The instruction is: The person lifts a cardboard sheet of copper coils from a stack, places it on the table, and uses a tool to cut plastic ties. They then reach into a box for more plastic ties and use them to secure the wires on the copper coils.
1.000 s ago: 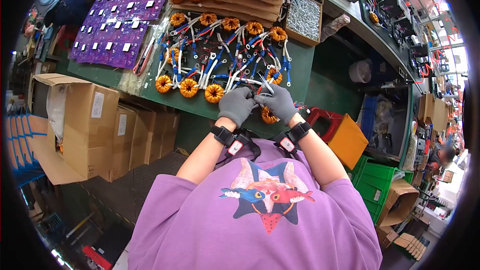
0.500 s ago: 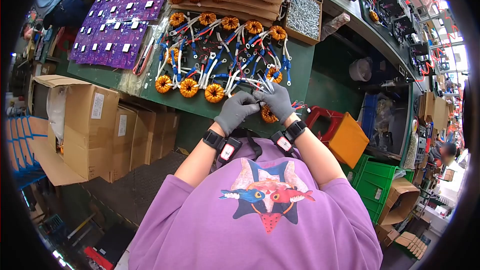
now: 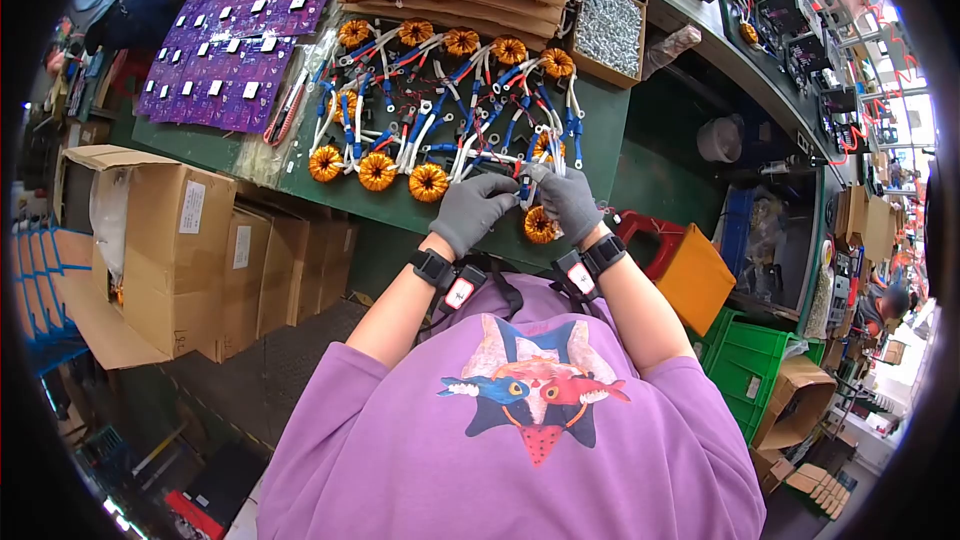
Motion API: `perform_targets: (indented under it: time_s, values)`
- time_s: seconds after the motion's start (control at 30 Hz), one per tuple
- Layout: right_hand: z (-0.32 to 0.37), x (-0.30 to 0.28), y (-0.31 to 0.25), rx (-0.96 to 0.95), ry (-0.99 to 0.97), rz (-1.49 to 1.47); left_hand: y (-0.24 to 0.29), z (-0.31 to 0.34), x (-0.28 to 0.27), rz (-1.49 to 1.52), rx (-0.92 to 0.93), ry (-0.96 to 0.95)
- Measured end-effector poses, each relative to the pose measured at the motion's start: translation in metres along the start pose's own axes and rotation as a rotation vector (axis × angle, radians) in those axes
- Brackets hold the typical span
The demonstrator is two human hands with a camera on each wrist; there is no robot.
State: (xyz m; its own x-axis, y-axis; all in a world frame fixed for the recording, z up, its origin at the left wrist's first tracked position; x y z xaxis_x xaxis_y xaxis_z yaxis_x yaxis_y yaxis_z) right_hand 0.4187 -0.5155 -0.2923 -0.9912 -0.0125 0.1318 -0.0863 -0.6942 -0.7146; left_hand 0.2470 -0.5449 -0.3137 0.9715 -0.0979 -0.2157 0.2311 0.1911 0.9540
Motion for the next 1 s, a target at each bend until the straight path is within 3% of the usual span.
perform_targets:
  time_s: [0.03, 0.1, 0.23, 0.4, 0.47, 0.5, 0.63, 0.73, 0.8, 0.83, 0.9, 1.0]
  values:
    - [0.004, 0.005, -0.003, -0.074, 0.029, 0.013, 0.005, -0.001, 0.000, 0.000, -0.001, -0.002]
    - [0.005, 0.007, -0.005, -0.148, 0.060, 0.026, 0.014, -0.007, -0.001, 0.185, -0.318, -0.026]
    - [-0.007, 0.000, 0.003, -0.105, 0.109, 0.029, 0.009, -0.018, 0.001, 0.141, -0.348, -0.030]
    - [-0.009, 0.001, 0.007, -0.144, 0.120, 0.043, 0.014, -0.021, 0.004, -0.207, -0.168, -0.006]
    - [-0.021, -0.001, 0.014, -0.353, 0.055, 0.086, 0.018, -0.020, 0.005, -0.247, -0.153, 0.006]
    - [-0.024, -0.006, 0.018, -0.353, 0.056, 0.086, 0.019, -0.020, 0.006, -0.287, -0.136, 0.018]
    - [-0.023, -0.006, 0.013, -0.408, -0.008, 0.325, 0.017, -0.012, 0.014, -0.389, -0.057, 0.081]
    - [-0.019, -0.010, 0.011, -0.467, 0.024, 0.381, 0.010, -0.008, 0.023, -0.748, 0.311, 0.183]
    - [0.004, 0.003, 0.002, -0.551, 0.013, 0.310, -0.009, -0.018, 0.028, -0.714, 0.368, 0.202]
    - [0.002, 0.009, 0.013, -0.461, -0.050, 0.265, -0.005, -0.019, 0.027, -0.680, 0.424, 0.215]
    - [-0.002, 0.008, 0.019, -0.384, -0.014, 0.179, 0.000, -0.020, 0.026, -0.743, 0.342, 0.171]
    - [-0.003, 0.003, -0.003, -0.409, -0.017, 0.251, 0.025, -0.027, 0.009, -0.638, 0.086, -0.084]
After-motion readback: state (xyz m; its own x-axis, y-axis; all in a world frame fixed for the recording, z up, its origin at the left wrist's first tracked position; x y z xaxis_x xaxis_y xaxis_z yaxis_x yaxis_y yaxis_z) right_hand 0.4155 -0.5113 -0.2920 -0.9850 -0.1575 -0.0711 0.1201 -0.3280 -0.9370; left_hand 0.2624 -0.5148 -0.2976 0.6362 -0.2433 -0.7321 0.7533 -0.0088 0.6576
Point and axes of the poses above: each hand's wrist, its own z-axis away from the middle knuckle, its own x-axis out of the palm, y = z × x, the point moved 1 cm from there along -z, towards the middle knuckle, and after that the axes turned 5 degrees about y, right-handed, at the moved point
